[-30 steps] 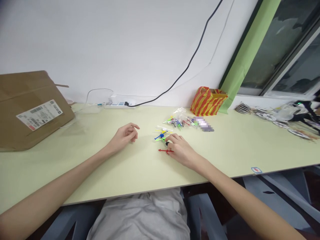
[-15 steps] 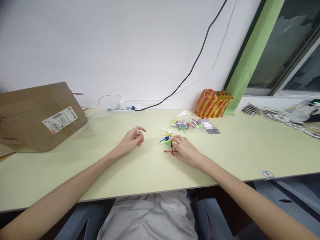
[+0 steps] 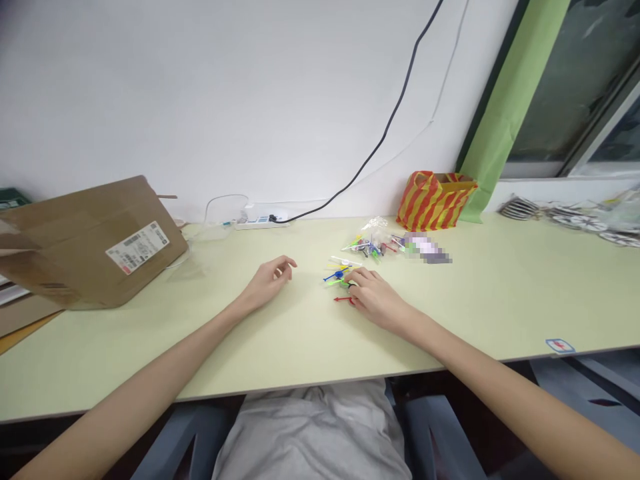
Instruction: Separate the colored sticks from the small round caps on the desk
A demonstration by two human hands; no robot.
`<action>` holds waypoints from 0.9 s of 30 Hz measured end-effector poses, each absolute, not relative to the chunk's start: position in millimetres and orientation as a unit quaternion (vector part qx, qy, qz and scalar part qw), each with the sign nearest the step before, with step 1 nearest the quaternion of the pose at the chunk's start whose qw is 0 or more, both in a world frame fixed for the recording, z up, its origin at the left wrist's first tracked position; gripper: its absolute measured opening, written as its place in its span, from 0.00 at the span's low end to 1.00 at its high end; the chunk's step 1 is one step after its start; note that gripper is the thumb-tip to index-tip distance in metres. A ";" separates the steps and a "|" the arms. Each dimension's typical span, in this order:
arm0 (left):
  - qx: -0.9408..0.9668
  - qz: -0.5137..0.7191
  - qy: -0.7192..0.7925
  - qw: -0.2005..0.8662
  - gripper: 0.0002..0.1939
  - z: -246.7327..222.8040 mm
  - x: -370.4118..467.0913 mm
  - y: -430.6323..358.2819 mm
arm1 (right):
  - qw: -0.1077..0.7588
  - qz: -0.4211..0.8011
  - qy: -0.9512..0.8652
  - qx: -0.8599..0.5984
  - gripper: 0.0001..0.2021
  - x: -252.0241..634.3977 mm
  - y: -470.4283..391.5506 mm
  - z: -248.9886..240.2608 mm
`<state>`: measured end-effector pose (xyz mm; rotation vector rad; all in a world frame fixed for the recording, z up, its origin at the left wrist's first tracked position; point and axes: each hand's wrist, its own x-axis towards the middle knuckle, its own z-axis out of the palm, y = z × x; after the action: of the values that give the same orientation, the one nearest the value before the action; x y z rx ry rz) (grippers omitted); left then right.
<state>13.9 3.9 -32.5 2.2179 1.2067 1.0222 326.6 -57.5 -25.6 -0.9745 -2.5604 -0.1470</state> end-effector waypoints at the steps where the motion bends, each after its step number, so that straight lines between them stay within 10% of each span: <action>1: 0.794 0.371 0.455 0.155 0.11 -33.1 5.1 12.7 | 0.194 -0.063 -0.914 -0.351 0.10 324.5 -58.7 -25.9; 6: 0.702 0.338 0.627 -0.028 0.19 -19.3 -74.8 62.0 | 0.171 -0.092 -0.913 -0.358 0.13 323.7 -65.0 -15.8; 12: 0.624 0.123 0.771 0.015 0.42 -10.3 -154.7 71.2 | 0.205 -0.011 -0.923 -0.326 0.12 338.7 -37.8 23.6; 18: 0.729 0.088 0.676 0.059 0.35 -26.6 -130.8 31.3 | 0.328 0.049 -0.882 -0.336 0.10 299.8 19.1 37.0; 27: 0.826 -0.030 0.543 0.148 0.60 8.9 -82.9 31.0 | 0.333 0.064 -0.875 -0.345 0.10 241.0 14.6 9.5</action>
<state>-82.9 31.0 8.9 2.3753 1.5630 -0.0849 241.0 14.6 9.5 -0.9013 -2.2850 0.1670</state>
